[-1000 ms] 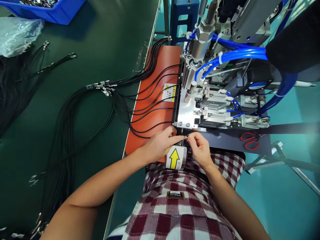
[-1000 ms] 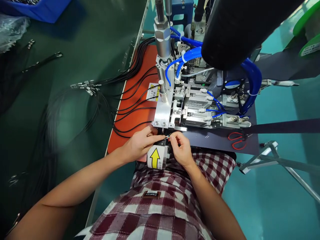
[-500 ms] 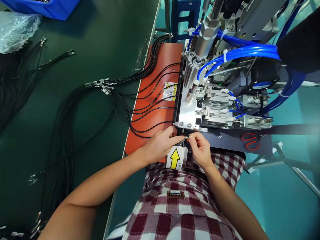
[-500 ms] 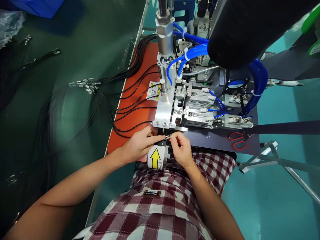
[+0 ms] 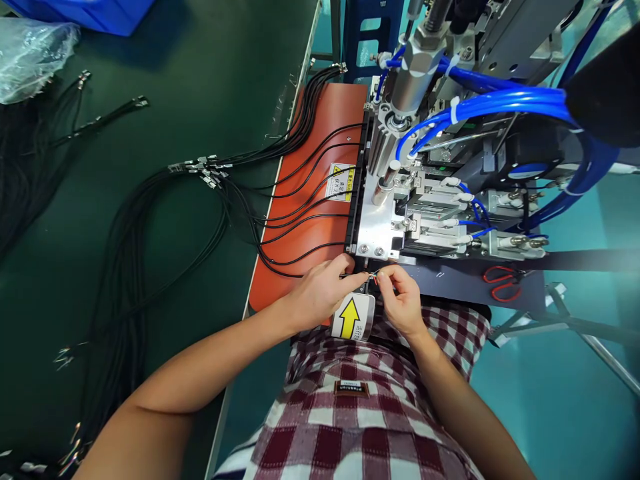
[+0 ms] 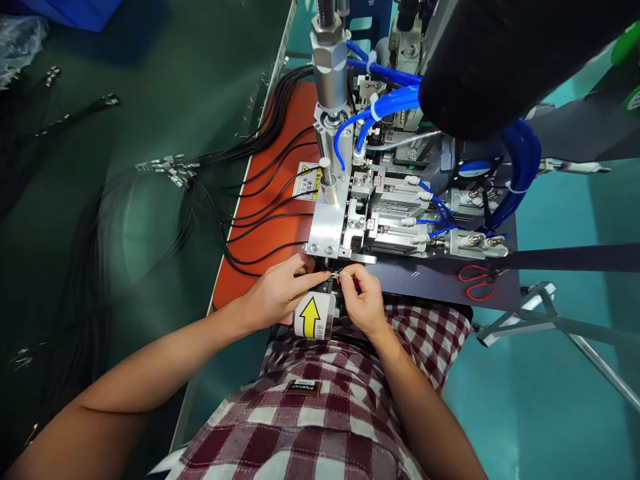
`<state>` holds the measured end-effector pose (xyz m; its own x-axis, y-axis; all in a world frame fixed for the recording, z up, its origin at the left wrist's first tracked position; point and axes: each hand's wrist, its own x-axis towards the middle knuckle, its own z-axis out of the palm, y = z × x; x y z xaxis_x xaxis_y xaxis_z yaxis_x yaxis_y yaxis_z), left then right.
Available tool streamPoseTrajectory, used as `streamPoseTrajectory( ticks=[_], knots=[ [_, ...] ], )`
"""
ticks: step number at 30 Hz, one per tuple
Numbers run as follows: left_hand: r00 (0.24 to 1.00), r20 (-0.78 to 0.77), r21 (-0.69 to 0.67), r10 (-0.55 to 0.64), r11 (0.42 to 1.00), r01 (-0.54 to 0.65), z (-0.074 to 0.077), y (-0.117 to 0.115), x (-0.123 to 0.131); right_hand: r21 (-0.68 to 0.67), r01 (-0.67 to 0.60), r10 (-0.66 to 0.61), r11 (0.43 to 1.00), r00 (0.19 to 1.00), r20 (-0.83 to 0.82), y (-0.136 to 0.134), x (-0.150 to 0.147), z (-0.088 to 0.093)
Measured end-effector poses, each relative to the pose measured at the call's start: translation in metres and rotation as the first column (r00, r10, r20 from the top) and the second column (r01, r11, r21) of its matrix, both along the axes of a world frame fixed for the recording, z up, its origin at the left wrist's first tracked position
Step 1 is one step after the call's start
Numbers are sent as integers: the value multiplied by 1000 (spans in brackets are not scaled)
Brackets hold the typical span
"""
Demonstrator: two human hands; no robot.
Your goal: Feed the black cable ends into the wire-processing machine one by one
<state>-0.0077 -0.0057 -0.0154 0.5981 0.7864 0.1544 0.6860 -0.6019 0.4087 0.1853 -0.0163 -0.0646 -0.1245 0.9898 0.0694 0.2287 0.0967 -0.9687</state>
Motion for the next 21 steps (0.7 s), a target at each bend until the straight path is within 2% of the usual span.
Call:
streamPoseTrajectory(
  ticks=[6, 15, 21],
  knots=[
    [1000, -29, 88, -7, 996, 10, 2, 0, 1, -5, -7, 7, 1000, 999, 44, 0, 0, 2],
    [999, 36, 20, -32, 999, 31, -2, 1, -2, -17, -5, 5, 1000, 1000, 0, 0, 0, 0],
    [998, 53, 23, -30, 999, 29, -3, 1, -3, -20, -1, 1, 1000, 1000, 10, 0, 0, 4]
  ],
)
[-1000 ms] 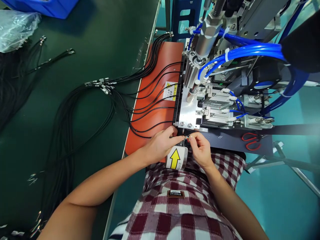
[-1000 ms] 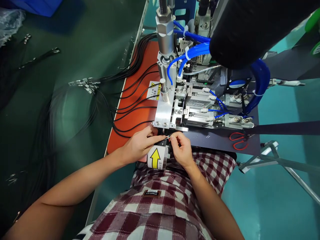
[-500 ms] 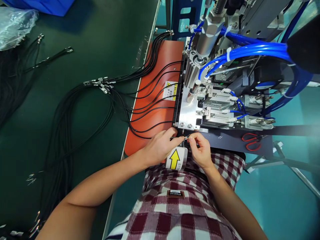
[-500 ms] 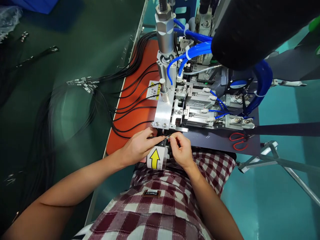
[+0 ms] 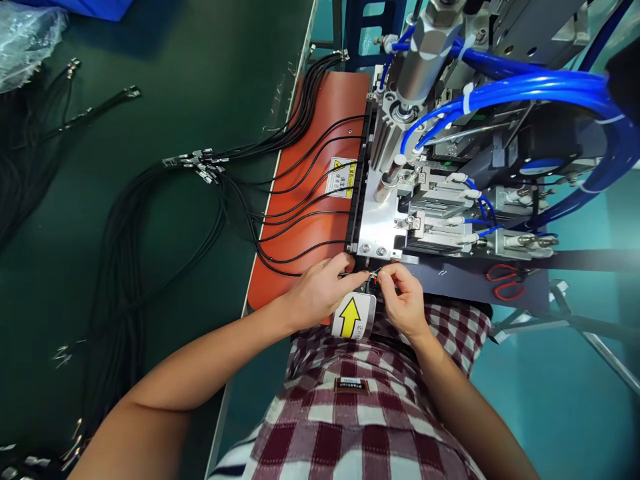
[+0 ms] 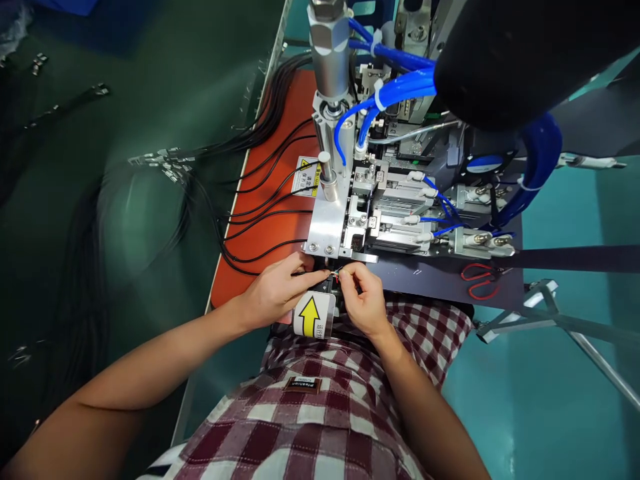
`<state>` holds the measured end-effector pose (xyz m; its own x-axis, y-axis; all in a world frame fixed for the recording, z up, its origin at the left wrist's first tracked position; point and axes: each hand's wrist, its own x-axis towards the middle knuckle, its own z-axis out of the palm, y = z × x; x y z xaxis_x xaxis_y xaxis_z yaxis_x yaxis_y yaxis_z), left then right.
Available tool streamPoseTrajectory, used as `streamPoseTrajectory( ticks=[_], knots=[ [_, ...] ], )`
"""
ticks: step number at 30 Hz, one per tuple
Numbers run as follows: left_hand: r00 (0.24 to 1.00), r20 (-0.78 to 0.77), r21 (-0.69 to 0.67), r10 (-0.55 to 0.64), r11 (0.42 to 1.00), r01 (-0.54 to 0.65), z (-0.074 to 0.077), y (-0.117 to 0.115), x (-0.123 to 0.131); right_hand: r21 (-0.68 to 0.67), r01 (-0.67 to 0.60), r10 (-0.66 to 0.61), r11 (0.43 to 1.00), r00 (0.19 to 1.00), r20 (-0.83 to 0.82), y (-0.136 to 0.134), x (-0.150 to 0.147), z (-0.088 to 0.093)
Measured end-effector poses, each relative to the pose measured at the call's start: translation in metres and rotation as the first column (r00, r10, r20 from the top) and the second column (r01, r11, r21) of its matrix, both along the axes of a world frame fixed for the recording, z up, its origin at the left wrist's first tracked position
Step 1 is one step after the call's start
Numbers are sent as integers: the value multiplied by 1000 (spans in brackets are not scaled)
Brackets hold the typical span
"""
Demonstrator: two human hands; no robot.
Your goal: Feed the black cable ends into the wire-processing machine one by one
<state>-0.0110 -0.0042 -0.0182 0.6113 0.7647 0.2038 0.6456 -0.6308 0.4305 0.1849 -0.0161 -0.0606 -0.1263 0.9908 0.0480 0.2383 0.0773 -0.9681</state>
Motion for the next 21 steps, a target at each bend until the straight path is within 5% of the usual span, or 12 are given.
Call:
streamPoseTrajectory(
  ticks=[21],
  knots=[
    [1000, 5, -36, 7, 999, -7, 1, 0, 1, 4, -7, 6, 1000, 1000, 15, 0, 0, -1]
  ],
)
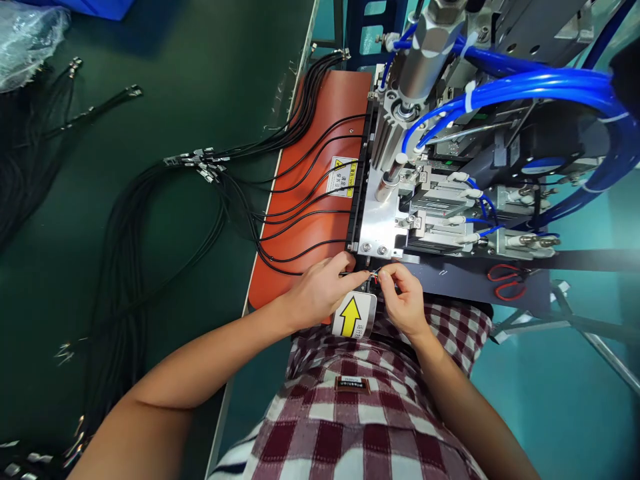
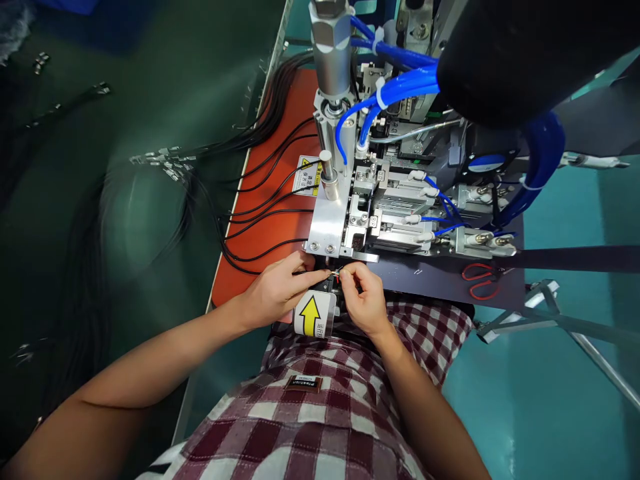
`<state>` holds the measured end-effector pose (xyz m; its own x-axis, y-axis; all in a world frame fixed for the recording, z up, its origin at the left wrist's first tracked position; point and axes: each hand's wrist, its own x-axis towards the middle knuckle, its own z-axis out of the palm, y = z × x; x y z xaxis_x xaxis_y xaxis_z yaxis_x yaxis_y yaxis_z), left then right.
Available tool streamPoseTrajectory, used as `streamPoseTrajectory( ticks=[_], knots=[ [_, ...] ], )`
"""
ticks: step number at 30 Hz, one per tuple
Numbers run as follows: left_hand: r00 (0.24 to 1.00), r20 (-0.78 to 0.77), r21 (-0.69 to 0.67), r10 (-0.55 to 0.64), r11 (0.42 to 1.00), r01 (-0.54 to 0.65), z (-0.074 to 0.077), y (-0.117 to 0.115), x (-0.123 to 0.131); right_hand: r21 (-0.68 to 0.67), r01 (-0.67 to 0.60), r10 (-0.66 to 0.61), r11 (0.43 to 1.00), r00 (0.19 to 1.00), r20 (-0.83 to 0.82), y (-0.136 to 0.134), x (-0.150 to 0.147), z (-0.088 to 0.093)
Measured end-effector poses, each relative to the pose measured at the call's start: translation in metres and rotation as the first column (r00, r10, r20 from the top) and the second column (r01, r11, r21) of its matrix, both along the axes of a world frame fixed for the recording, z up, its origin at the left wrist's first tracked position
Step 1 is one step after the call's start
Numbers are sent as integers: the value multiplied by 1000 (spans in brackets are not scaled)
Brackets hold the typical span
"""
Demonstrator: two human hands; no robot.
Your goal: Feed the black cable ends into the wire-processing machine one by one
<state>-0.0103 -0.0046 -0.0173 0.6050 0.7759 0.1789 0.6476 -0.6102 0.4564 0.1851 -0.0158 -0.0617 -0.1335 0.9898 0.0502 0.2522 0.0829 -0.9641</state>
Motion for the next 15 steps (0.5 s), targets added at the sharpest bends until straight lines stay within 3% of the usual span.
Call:
streamPoseTrajectory(
  ticks=[5, 11, 15],
  knots=[
    [999, -29, -8, 23, 1000, -23, -1, -2, 0, -25, 6, -6, 1000, 1000, -5, -1, 0, 3],
    [996, -91, 112, -1, 994, 12, 2, -2, 2, -52, 47, -43, 998, 996, 81, -5, -6, 15],
    [993, -120, 155, 3, 988, 16, 3, -1, 4, -162, 103, -107, 981, 994, -15, -6, -11, 18]
  ],
)
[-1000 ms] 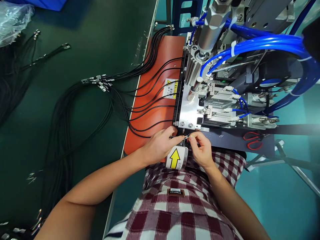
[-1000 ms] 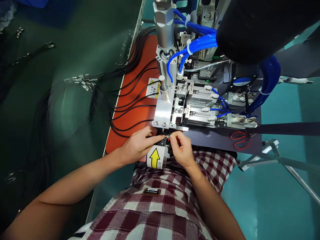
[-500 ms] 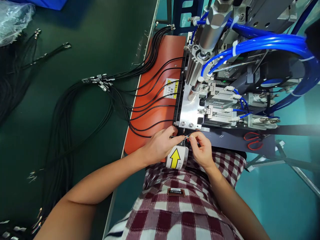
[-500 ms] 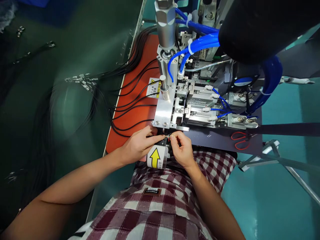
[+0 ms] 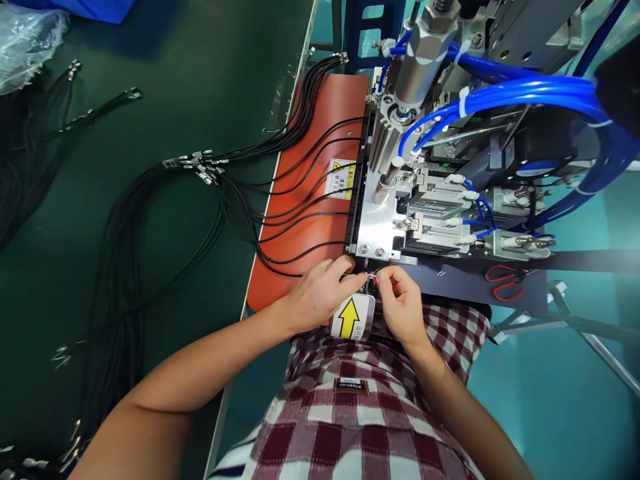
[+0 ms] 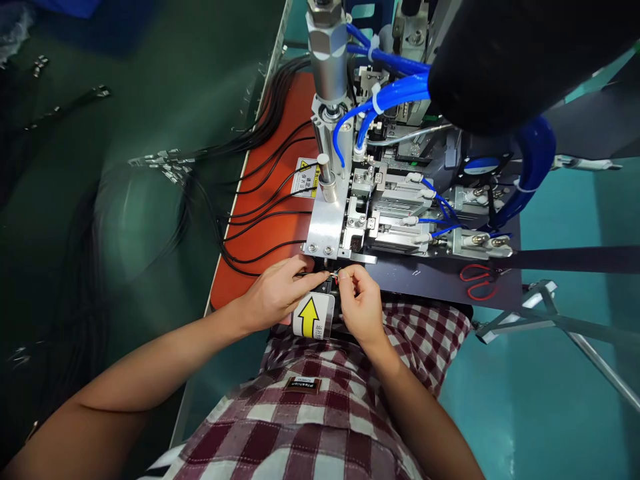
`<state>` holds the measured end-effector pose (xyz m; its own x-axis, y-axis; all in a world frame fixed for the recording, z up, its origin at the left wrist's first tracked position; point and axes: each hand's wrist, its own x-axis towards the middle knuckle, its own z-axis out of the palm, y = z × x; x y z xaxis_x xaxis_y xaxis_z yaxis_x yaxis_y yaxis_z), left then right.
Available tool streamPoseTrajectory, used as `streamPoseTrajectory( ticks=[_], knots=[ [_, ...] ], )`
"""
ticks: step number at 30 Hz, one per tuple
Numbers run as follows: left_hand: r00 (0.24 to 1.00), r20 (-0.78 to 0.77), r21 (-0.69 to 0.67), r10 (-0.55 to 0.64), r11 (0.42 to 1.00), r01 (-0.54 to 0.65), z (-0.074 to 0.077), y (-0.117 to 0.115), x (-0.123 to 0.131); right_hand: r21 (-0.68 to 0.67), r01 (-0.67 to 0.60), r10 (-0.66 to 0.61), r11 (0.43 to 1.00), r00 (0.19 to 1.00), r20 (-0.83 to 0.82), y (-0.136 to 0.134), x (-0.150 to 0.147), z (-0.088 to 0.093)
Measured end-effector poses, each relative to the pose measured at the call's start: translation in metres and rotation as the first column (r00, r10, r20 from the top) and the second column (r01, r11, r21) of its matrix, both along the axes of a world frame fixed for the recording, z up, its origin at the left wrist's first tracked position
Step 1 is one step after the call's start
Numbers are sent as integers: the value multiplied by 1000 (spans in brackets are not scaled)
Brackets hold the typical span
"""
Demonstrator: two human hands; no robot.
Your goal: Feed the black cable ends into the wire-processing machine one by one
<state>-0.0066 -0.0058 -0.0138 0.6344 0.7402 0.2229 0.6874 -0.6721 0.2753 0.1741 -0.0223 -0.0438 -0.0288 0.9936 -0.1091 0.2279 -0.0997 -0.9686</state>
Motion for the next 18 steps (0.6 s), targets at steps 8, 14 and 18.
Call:
streamPoseTrajectory(
  ticks=[8, 14, 18],
  knots=[
    [1000, 25, 37, 2, 999, -3, -1, 2, 1, 25, -19, 18, 1000, 999, 36, 1, 2, -3],
    [999, 32, -16, 3, 1000, -2, -3, 0, 0, -113, 12, -28, 994, 989, -144, 4, 1, -5],
    [1000, 13, -40, 0, 999, 0, -4, 0, -1, -314, -46, -61, 948, 945, -321, 4, 5, -11]
  ],
)
